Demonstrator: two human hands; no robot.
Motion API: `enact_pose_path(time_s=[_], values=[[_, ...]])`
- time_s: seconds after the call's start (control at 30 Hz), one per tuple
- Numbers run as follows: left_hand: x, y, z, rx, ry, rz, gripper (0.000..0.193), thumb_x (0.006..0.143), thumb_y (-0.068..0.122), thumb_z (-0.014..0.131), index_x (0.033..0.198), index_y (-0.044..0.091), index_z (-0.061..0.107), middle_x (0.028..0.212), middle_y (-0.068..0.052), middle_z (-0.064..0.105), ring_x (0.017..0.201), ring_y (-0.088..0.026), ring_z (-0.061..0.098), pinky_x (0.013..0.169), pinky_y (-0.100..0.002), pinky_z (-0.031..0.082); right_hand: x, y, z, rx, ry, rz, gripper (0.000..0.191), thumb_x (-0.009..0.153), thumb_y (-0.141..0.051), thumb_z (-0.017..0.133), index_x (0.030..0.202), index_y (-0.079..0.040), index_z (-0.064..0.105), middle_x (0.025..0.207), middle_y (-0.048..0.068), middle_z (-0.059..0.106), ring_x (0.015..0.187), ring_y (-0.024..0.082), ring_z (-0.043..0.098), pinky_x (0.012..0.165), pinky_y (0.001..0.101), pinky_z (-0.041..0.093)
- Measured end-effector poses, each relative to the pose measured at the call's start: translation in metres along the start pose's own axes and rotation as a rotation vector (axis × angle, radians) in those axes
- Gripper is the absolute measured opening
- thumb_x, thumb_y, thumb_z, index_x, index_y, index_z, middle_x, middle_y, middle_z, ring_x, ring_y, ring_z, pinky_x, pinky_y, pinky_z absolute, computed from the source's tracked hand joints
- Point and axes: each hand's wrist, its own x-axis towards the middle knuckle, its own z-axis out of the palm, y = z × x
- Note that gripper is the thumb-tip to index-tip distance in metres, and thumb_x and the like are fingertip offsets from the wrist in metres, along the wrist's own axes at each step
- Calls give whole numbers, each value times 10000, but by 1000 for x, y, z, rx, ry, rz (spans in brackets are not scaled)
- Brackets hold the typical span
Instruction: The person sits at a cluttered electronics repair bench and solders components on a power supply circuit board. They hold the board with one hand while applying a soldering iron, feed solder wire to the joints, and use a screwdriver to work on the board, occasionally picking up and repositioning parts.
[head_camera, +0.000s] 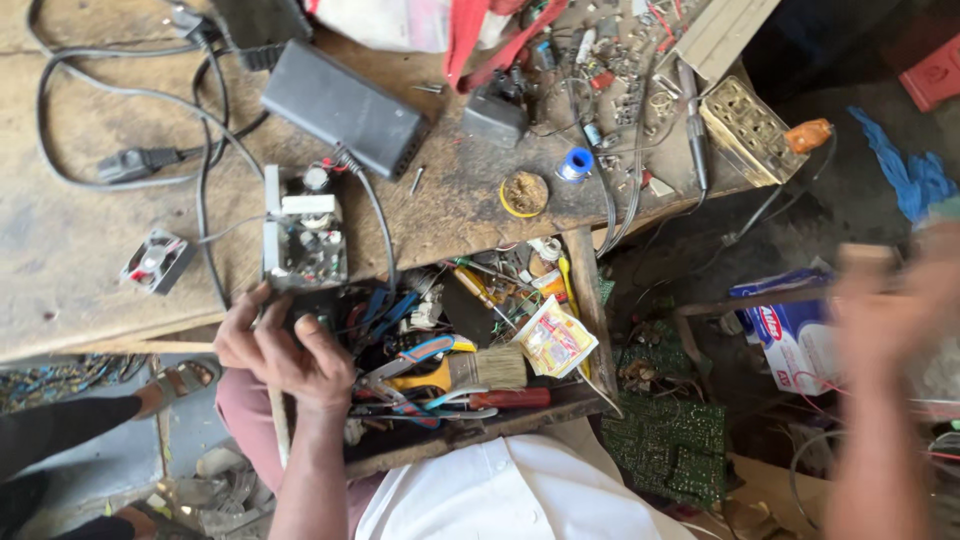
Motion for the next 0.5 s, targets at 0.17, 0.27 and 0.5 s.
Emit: enact_pose_path(time_s=[0.17,0.27,0.5], values=[[-14,4,-8,67,29,-14,512,1086,492,466,1225,21,610,1423,-214,522,1330,-389,455,1143,-539,283,20,-127,57,340,-9,-361,472,994,-136,813,1415,-29,627,1482,152,612,1372,344,567,1186,495,395],[-23,6,-22,62,38,10,571,1078,520,478,1277,-7,573,1428,-235,495,1340,-399,436,1159,-545,278,48,-181,60,287,-138,-469,559,914,-138,775,1446,-40,633,1509,181,590,1345,371,502,1134,528,353],[-41,22,-49,-209,28,18,552,1091,418,574,1343,-68,499,1360,-216,486,1296,-329,462,1125,-476,404,59,-223,58,318,-123,-526,376,914,-28,799,1278,-81,725,1323,71,690,1182,294,577,1087,460,407]])
